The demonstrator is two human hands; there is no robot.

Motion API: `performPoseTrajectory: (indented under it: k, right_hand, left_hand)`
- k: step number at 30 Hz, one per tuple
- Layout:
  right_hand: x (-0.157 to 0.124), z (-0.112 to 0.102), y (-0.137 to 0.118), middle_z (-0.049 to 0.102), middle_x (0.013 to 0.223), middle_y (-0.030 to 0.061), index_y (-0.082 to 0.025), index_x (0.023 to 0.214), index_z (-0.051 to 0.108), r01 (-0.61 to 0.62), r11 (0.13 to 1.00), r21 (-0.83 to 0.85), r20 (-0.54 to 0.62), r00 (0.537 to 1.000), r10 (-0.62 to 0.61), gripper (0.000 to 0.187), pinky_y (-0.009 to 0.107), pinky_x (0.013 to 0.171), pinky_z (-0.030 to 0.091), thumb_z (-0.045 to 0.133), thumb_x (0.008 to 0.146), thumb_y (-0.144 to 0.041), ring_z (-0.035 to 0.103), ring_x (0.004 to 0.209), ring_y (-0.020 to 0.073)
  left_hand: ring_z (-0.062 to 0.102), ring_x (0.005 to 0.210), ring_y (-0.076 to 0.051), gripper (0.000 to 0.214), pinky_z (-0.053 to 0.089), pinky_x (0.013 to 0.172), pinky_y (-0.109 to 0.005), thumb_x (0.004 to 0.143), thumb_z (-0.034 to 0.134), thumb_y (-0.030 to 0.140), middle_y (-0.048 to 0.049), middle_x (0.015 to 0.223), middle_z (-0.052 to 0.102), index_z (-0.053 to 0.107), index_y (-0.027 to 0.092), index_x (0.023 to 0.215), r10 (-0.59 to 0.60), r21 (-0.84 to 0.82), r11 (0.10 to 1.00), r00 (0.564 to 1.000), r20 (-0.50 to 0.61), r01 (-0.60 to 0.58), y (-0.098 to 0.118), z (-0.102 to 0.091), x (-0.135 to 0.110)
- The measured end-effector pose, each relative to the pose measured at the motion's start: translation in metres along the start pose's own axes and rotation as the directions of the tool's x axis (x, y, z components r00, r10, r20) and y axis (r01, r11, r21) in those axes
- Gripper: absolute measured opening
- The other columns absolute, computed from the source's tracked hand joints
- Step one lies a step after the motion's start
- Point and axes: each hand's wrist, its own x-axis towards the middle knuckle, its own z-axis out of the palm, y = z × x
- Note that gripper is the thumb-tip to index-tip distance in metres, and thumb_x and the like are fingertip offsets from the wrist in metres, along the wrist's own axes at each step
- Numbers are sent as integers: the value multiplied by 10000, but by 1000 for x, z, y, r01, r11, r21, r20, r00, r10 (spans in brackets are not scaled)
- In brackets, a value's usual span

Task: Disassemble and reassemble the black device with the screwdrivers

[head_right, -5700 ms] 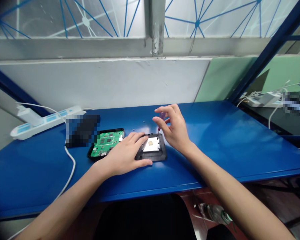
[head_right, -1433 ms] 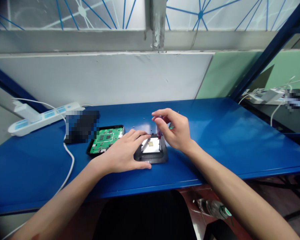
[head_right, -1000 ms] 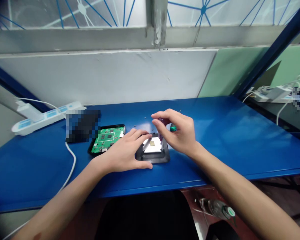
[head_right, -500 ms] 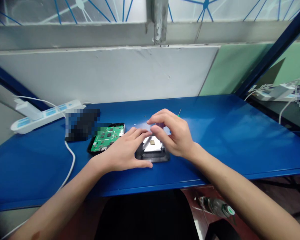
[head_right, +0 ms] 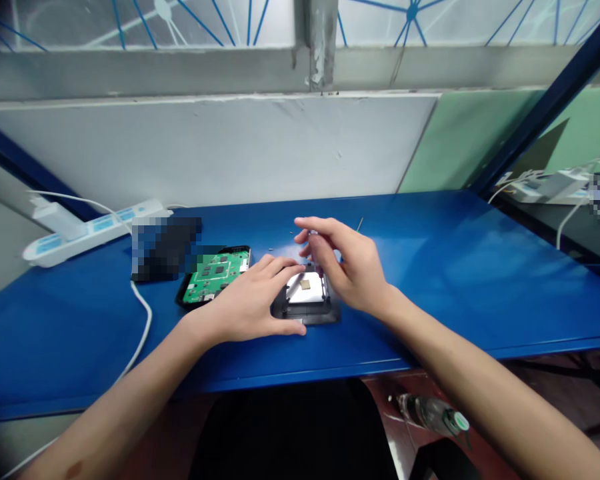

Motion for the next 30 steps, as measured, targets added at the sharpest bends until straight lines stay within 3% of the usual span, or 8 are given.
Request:
performPoseTrajectory:
  k: [4,8,18,21,24,27,30]
  right_hand:
    - [-3,0,2,745,1024,35,-235,1207,641,7,1000,14,-16,1000,-7,279,296,678,613,409,1053,-240,736,825,138]
    - [-2,-1,7,678,1012,48,-241,1110,639,52,998,-43,-22,998,-53,172,288,578,568,541,998,-328,688,776,148]
    - [7,-3,7,564,873,4,-264,964,644,164,955,-247,-99,976,-194,105,271,557,521,716,901,-308,556,681,118]
    - [5,-1,9,573,867,-4,-266,963,652,123,965,-233,-136,978,-157,130,277,554,536,748,876,-273,573,663,112]
    - [2,4,10,605,899,-16,-287,1151,610,45,993,-112,-177,982,-65,289,265,545,573,727,891,-238,645,651,104]
    - [0,7,7,686,966,-2,-278,1256,539,-22,999,-32,-163,986,16,276,221,493,567,574,986,-237,716,679,105]
    - [0,6,3,748,1014,32,-230,1147,593,-72,995,-67,-147,987,61,207,216,501,565,411,1050,-252,747,723,115]
  left_hand:
    - [466,1299,-342,913,398,1120,-484,793,656,772,-118,1439,526,466,171,1453,-6,3,1000,1000,4,6,1,-1,0]
    - [477,1281,-344,915,418,1102,-487,785,658,778,-118,1433,530,477,170,1444,-15,-6,1000,1000,12,16,1,-2,1]
    - [457,1317,-352,915,405,1114,-506,793,647,775,-119,1455,514,445,195,1471,-16,-12,1000,1000,15,16,0,-1,0]
    - [458,1315,-348,926,400,1123,-498,791,652,776,-131,1449,519,457,167,1461,-12,-7,1000,1000,8,12,1,-1,0]
    - [468,1301,-349,925,411,1113,-496,789,658,773,-132,1442,522,469,157,1452,-14,-5,1000,1000,11,14,1,-2,0]
    - [469,1305,-349,907,406,1113,-495,793,653,773,-116,1442,522,459,191,1461,-8,-10,1000,1000,8,8,1,-2,0]
    - [465,1313,-347,899,398,1117,-493,798,647,775,-109,1440,525,450,210,1468,-4,-14,1000,1000,6,4,0,-2,0]
